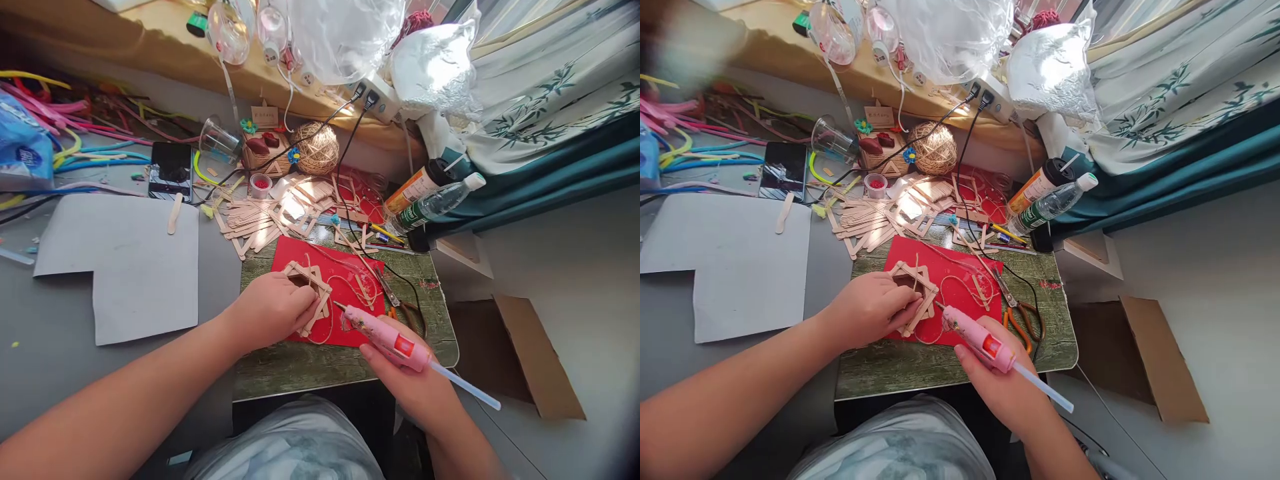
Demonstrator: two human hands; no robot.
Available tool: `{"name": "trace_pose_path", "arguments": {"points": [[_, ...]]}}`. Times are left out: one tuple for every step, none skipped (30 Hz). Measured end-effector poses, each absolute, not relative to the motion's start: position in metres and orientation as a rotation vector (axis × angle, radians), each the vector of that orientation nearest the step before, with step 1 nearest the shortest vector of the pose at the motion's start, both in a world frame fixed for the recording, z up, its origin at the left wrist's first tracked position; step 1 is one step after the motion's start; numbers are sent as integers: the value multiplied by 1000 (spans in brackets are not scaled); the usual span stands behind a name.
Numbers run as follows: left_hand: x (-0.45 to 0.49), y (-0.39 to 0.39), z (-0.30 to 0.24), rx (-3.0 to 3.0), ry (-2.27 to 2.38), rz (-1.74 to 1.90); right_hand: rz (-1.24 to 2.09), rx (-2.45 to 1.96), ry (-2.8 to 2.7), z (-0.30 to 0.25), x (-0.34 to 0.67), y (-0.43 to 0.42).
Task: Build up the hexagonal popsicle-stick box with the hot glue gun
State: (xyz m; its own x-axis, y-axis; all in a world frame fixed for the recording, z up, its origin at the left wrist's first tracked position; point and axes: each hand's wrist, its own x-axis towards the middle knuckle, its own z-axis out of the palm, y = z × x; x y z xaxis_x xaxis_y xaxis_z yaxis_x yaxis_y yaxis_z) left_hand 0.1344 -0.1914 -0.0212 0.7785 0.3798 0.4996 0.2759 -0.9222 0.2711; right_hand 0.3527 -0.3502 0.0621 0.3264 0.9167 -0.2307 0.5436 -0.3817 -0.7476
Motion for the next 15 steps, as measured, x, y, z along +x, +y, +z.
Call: {"name": "trace_pose_path", "arguments": {"points": [[134, -191, -21, 2788, 561, 863, 918, -2036, -1292, 60, 353, -351], [134, -190, -21, 2790, 603, 885, 978, -2027, -1300, 56, 352, -352], [133, -189, -21, 2796, 641, 905, 1042, -2017, -1299, 53, 352, -353], [133, -189, -20, 2805, 680, 922, 1086, -2013, -1282, 49, 352, -353], [132, -188, -20, 2814, 721, 936, 1132, -2008, -1250, 45, 351, -354], [132, -188, -20, 2822, 760, 945, 1189, -2000, -1206, 42, 350, -353], [131, -187, -20, 2826, 797, 949, 1244, -1989, -1151, 39, 350, -353], [131, -187, -20, 2827, 830, 949, 1293, -1979, -1090, 37, 349, -352], [131, -187, -20, 2824, 853, 945, 1333, -1969, -1037, 35, 349, -352], [131, -186, -20, 2819, 862, 937, 1350, -1963, -1003, 34, 348, -351], [132, -186, -19, 2816, 859, 925, 1344, -1960, -1001, 33, 348, -351], [132, -186, -19, 2814, 852, 912, 1310, -1961, -1032, 33, 347, -351], [132, -186, -19, 2812, 849, 903, 1254, -1966, -1090, 33, 346, -351], [133, -186, -19, 2811, 849, 899, 1189, -1971, -1168, 34, 344, -351], [133, -186, -19, 2811, 854, 899, 1119, -1978, -1254, 35, 342, -352]]}}
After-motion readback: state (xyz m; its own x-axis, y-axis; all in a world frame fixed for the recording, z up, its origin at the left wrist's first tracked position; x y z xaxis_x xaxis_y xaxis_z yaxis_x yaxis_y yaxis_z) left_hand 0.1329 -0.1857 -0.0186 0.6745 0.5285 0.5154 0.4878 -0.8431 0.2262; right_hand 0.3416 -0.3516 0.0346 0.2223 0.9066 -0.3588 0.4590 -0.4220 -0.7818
